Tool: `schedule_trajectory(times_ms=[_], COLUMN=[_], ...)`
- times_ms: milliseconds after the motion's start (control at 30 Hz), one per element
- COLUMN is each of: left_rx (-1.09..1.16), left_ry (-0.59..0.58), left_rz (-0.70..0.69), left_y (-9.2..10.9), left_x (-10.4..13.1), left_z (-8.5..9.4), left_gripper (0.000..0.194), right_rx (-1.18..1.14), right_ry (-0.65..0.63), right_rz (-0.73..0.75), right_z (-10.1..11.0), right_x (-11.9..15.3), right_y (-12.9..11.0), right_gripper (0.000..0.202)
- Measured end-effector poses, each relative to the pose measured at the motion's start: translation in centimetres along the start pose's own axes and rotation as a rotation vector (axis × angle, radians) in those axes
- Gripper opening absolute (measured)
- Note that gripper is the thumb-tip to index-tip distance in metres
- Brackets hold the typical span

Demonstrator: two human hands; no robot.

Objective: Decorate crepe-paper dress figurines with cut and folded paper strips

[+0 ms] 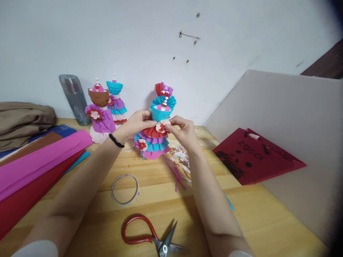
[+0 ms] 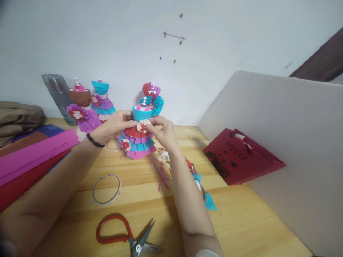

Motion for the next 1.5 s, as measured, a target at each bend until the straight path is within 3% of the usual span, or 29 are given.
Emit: schedule_trajectory(times_ms=[233, 400, 600, 900, 1033, 1200, 1500], left_rx=[-0.136, -0.288, -0.267, -0.160, -0.176, -0.147, -0.145], left_ry=[0.009, 0.129, 0.201, 0.197, 0.203, 0.187, 0.189], left_rz=[0.010, -0.006, -0.004, -0.061, -0.085, -0.077, -0.085], left_y=[0.6, 1.0, 1.1, 1.0, 1.1, 0.8, 0.7], left_x=[0.0, 0.1, 0.4, 0.4, 0.4, 0.3, 0.1], left_z=[-0.6, -1.3, -1.6, -1.7, -1.6, -1.4, -1.0], left_gripper=[0.039, 0.039, 0.033, 0.052, 0.050, 0.051, 0.051], right_rx=[0.072, 0.140, 0.175, 0.160, 0.163, 0.081, -0.011], right_ry=[0.077, 0.098, 0.096, 0.027, -0.014, 0.016, 0.074], right_rz=[0.038, 0.084, 0.136, 0.001, 0.006, -0.027, -0.166], right_z=[0.1, 0.1, 0.1, 0.4, -0.1, -0.2, 0.0], right_x=[0.0, 0.2, 0.2, 0.4, 0.1, 0.0, 0.0], right_y=[0.1, -0.4, -1.1, 0.0, 0.4, 0.9, 2.1], right_gripper=[0.016, 0.013, 0.013, 0.022, 0.021, 0.018, 0.033])
Point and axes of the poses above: each hand's wrist, its own x-axis away from the middle knuckle, its own z-axis out of the back of the hand, y = z × x, the point moved 7 cm from there along -x, towards the middle knuckle, and after that the axes turned 9 degrees about -y, right-handed, at the moved point
